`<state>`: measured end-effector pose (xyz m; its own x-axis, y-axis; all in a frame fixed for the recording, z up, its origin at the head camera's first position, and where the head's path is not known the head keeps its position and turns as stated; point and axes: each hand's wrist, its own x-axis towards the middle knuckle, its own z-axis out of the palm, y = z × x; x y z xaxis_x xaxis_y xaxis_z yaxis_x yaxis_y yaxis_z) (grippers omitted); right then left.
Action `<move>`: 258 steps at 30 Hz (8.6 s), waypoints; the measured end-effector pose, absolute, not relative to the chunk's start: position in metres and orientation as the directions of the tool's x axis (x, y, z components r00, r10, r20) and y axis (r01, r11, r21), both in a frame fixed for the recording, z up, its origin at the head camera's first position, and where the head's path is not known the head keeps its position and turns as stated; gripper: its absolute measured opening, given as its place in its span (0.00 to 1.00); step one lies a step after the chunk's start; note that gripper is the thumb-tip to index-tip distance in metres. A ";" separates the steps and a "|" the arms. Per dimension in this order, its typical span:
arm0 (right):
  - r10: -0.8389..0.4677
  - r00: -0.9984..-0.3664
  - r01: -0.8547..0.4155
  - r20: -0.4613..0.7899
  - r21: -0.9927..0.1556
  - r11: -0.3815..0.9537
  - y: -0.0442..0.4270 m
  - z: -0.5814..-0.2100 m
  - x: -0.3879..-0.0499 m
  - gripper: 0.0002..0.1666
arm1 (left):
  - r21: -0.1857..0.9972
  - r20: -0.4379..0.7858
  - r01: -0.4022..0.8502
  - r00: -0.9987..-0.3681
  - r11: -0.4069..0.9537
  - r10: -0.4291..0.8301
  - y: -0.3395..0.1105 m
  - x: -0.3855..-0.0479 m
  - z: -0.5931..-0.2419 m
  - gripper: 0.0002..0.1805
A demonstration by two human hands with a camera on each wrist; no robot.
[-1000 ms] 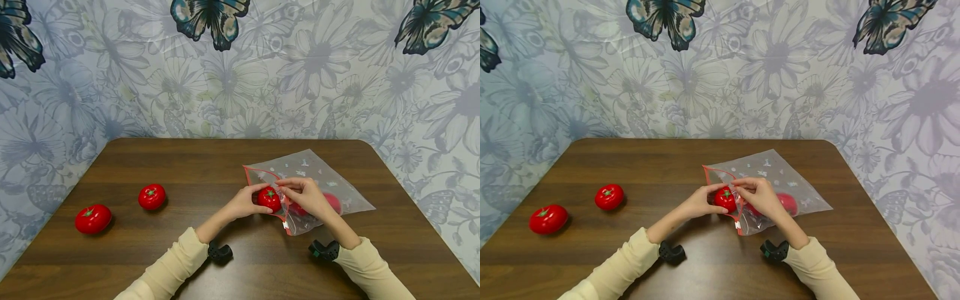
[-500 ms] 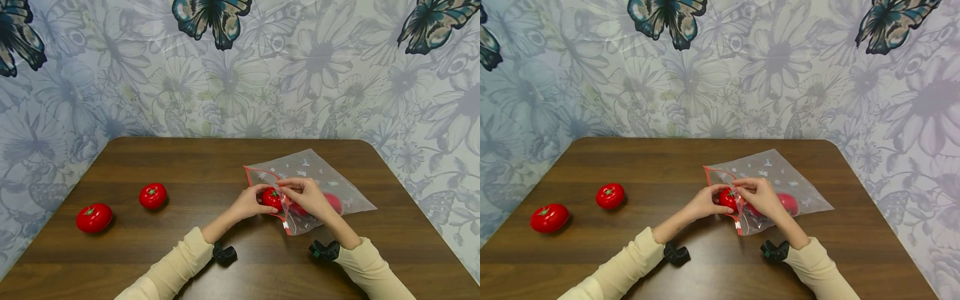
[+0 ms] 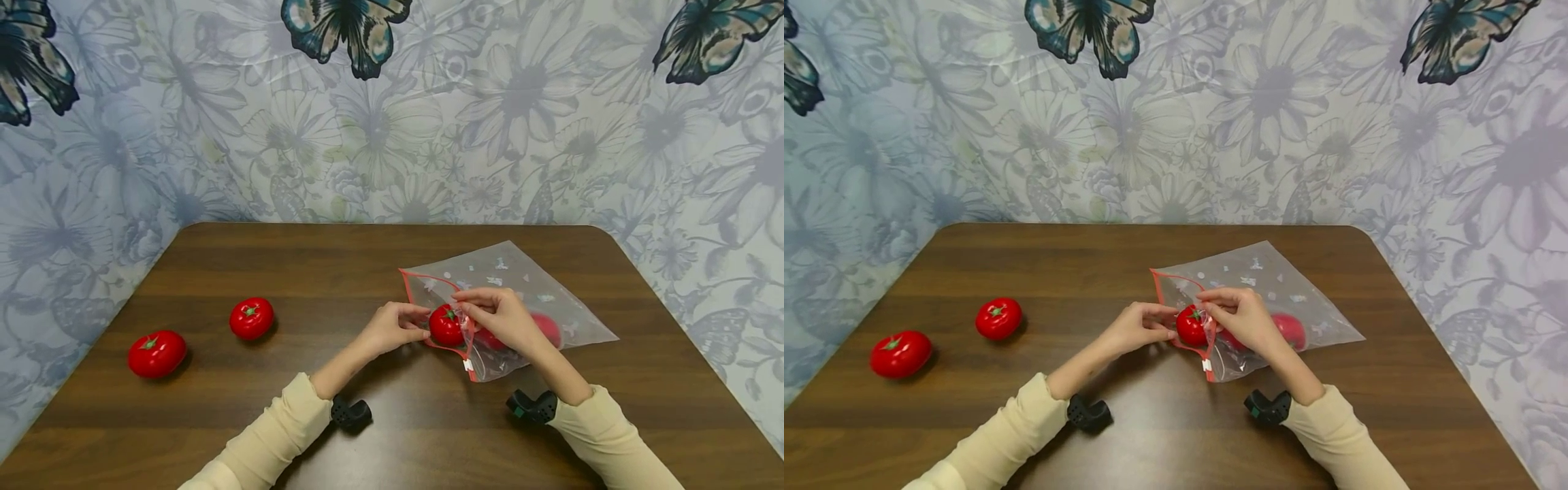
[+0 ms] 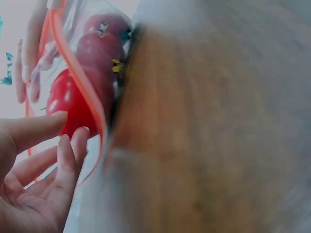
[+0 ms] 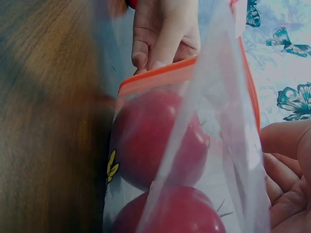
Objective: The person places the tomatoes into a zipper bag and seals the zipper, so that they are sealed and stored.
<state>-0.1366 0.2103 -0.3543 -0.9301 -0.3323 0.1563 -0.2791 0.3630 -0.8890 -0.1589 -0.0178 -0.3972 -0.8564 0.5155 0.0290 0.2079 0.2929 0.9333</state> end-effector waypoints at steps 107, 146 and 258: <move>-0.337 -0.925 -0.306 0.176 -0.872 0.383 0.211 -0.356 -0.138 0.14 | 0.947 -0.045 0.038 -0.967 0.318 0.250 -0.278 -0.152 -0.397 0.43; -0.341 -0.925 -0.304 0.170 -0.867 0.394 0.211 -0.357 -0.138 0.14 | 0.933 -0.063 0.032 -0.965 0.357 0.253 -0.241 -0.161 -0.391 0.42; -0.320 -0.932 -0.299 0.173 -0.865 0.403 0.211 -0.355 -0.136 0.15 | 0.915 0.142 0.315 -0.836 0.252 0.529 0.010 -0.162 -0.404 0.19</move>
